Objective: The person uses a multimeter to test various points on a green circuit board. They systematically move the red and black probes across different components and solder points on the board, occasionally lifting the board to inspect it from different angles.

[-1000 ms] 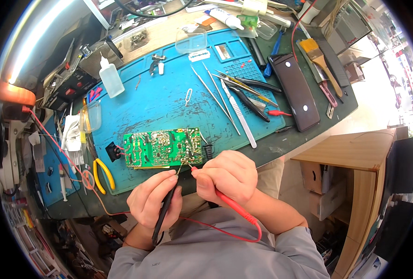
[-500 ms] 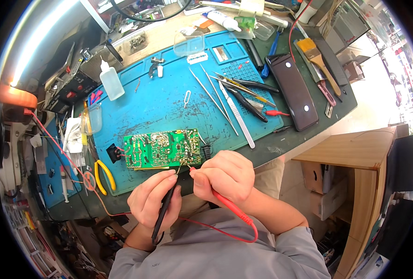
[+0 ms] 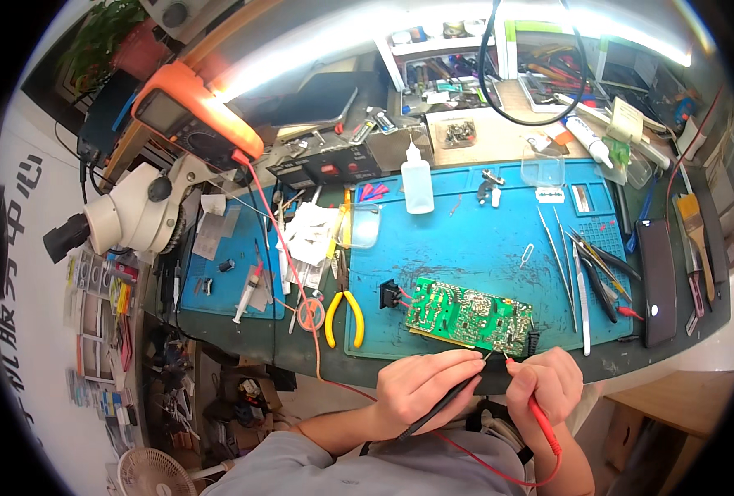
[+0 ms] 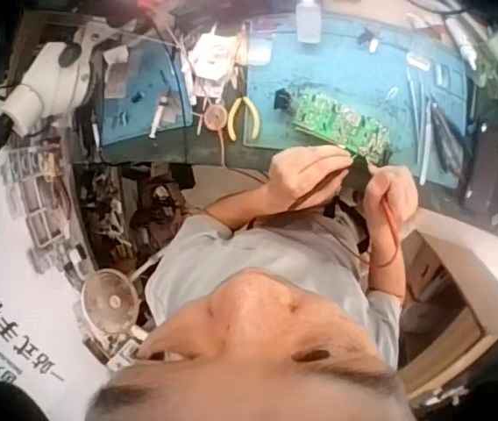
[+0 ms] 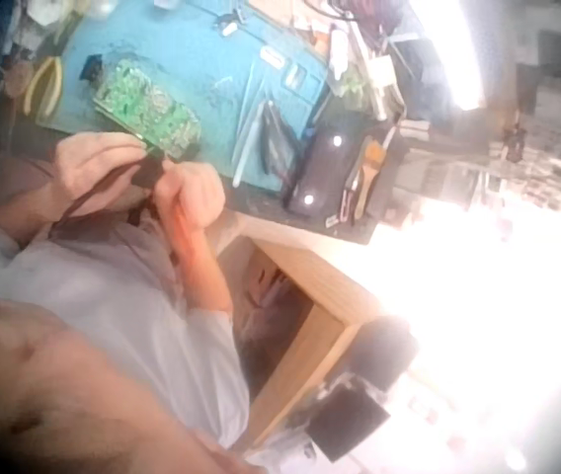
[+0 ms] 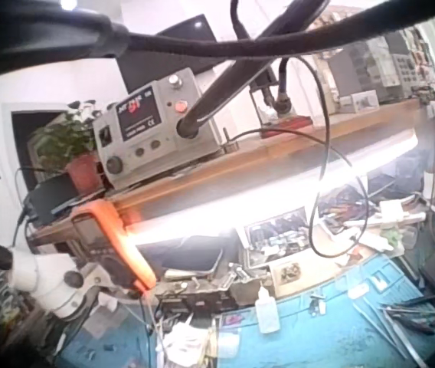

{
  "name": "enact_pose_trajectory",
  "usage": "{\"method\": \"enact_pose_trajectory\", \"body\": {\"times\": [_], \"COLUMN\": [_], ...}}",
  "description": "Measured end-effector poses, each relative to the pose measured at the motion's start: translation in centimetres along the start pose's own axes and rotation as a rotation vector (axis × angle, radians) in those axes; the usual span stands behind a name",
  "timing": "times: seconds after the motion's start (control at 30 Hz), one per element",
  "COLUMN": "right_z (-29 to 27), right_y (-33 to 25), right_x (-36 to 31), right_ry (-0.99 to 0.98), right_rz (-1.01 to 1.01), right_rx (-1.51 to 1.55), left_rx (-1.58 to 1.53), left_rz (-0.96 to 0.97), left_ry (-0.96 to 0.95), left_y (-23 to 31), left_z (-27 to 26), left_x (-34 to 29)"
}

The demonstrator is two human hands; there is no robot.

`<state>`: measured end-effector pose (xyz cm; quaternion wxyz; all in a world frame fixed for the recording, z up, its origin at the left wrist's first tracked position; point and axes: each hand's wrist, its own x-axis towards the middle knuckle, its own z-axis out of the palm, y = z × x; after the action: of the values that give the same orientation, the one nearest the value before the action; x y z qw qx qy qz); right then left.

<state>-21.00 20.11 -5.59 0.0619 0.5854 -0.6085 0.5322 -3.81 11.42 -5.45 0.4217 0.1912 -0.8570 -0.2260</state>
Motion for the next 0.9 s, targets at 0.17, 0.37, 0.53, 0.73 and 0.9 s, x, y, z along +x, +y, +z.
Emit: {"method": "enact_pose_trajectory", "body": {"times": [0.17, 0.37, 0.53, 0.73, 0.9], "right_z": [0.1, 0.2, 0.0, 0.1, -0.6], "right_y": [0.1, -0.1, 0.3, 0.6, 1.7], "right_x": [-0.1, 0.0, 0.0, 0.6, -0.2], "right_ry": [0.008, 0.027, 0.054, 0.004, 0.115], "right_rz": [-0.004, -0.007, -0.041, -0.076, -0.152], "right_rx": [-0.003, -0.001, -0.008, 0.002, 0.156], "left_rx": [0.019, 0.009, 0.035, -0.002, -0.009], "left_rz": [-0.004, -0.006, -0.015, -0.039, 0.009], "left_ry": [0.017, 0.022, 0.004, -0.021, -0.042], "left_y": [0.2, 0.2, 0.8, 0.0, 0.4], "left_z": [0.2, 0.1, -0.2, 0.2, 0.2], "left_x": [-0.2, -0.1, 0.6, 0.1, 0.3]}}
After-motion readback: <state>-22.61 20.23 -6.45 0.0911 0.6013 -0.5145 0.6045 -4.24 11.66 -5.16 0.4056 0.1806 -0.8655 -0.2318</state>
